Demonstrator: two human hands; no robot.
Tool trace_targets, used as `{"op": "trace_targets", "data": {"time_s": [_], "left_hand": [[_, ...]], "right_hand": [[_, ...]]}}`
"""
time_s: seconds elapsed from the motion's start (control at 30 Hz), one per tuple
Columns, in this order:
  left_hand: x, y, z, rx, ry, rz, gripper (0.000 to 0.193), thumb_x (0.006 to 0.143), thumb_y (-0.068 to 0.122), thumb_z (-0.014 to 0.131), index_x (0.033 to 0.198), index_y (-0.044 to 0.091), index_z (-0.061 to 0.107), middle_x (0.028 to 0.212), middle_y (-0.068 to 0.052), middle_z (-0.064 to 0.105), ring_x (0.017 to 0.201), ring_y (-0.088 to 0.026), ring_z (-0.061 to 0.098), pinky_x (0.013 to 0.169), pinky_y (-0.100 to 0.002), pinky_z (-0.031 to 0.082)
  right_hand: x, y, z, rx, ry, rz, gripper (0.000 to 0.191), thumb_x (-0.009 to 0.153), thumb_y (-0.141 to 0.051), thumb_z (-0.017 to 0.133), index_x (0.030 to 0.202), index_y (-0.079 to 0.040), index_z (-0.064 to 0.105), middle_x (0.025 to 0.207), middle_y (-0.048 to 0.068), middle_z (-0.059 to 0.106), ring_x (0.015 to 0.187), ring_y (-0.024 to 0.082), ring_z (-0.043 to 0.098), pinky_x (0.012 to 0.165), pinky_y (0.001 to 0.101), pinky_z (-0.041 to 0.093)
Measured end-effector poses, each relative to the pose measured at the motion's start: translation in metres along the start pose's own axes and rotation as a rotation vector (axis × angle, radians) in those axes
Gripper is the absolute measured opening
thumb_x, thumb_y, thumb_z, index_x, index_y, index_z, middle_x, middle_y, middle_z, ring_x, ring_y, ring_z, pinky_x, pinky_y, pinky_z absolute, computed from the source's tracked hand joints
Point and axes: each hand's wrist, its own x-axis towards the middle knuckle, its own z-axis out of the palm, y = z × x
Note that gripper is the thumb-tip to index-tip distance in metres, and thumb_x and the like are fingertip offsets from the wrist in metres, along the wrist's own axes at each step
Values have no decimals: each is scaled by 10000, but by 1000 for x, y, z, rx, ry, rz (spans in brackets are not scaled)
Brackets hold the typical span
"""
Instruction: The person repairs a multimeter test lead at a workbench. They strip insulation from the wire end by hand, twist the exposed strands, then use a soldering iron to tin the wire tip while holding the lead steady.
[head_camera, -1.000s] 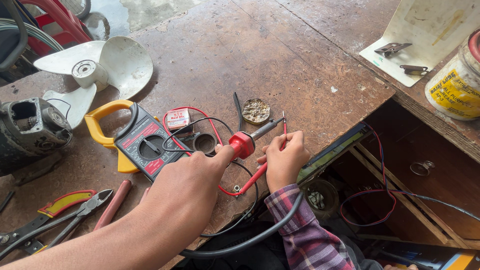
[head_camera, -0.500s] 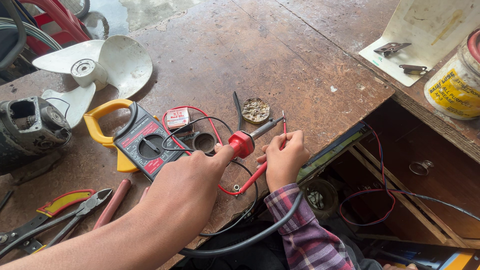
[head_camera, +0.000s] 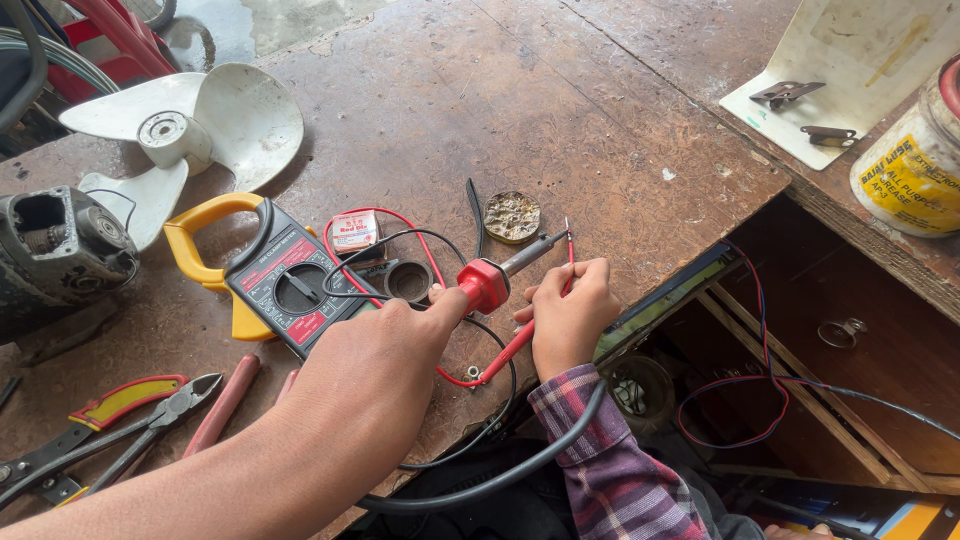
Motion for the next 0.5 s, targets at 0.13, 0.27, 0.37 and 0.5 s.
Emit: {"op": "trace_targets", "data": {"time_s": [0.13,0.27,0.37,0.5], "left_hand": [[0,0,0,-7,21,14,663,824,-17,609,1424,129,370,867,-215,695,873,-411,724,701,-517,589],[-1,-1,0,-14,37,26,673,800,-28,616,1411,112,371,848,-213,691,858,-414,723,686,-519,587],[-1,0,0,-15,12,6,629,827,-12,604,1399,121,380,835,-208,698,859,-410,726,695,-520,586],[-1,1,0,-17,25,11,609,829,-8,602,1384,128,390,837,-206,698,860,-411,724,691,-525,579]], "right_hand": [[0,-1,0,-3,-4,-7,125,997,-40,538,913,24,471,669,156,694,443,212,700,332,308,545],[0,-1,0,6,-5,5,134,1005,-43,532,908,24,470,669,155,693,442,213,698,329,307,542],[1,-2,-1,-3,-2,4,135,1005,-45,533,908,24,469,666,157,695,440,215,697,328,307,538],[1,-2,-1,-18,0,-2,139,1005,-48,539,908,24,471,666,159,696,440,214,699,329,307,539]]}}
